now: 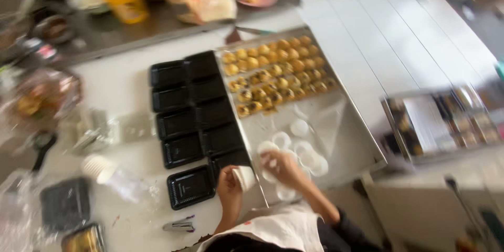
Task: The person separates and arranges small white paper cups into an array on a metal tray near baked goods.
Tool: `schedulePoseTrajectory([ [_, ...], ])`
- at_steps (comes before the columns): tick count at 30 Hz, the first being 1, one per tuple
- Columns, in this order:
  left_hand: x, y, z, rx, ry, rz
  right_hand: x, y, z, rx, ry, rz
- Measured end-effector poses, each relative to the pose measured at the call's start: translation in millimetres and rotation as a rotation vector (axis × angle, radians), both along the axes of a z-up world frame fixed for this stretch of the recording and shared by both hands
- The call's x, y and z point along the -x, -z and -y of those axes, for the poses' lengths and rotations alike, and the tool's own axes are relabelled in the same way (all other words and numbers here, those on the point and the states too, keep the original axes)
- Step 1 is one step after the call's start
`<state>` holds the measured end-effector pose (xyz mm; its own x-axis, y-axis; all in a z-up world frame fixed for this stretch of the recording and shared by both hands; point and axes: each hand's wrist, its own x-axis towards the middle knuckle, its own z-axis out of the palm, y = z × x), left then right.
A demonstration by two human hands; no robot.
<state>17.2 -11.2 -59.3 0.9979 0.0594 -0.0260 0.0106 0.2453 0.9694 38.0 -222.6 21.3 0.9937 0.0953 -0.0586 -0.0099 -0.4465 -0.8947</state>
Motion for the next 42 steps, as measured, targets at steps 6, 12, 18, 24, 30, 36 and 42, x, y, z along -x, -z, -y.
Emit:
schedulePoseTrajectory([
  [6, 13.2, 5.9, -4.9, 0.080, 0.055, -0.049, -63.5, 39.0, 125.4, 0.564, 0.675, 0.449],
  [12, 11.6, -10.3, -5.2, 0.093, 0.163, -0.045, -82.1, 63.2, 116.5, 0.607, 0.571, 0.133],
  [18, 10.1, -12.6, -4.8, 0.076, 0.140, -0.085, -72.3, 64.7, 120.4, 0.439, 0.536, -0.037],
  [24, 5.7, -4.6, 0.3, -0.026, 0.159, -0.126, -56.0, 54.7, 121.4, 0.431, 0.466, 0.186],
  [30, 1.2, 6.8, 7.8, -0.036, 0.214, -0.152, -76.0, 56.4, 66.8, 0.537, 0.230, 0.202],
  [36, -11.2, 14.2, 5.2, -0.005, 0.206, -0.126, -41.1, 29.0, 108.4, 0.649, 0.480, 0.164],
  [42, -15.1, 7.0, 21.0, -0.074, 0.242, -0.168, 23.8, -3.6, 135.8, 0.937, 0.408, -0.254],
])
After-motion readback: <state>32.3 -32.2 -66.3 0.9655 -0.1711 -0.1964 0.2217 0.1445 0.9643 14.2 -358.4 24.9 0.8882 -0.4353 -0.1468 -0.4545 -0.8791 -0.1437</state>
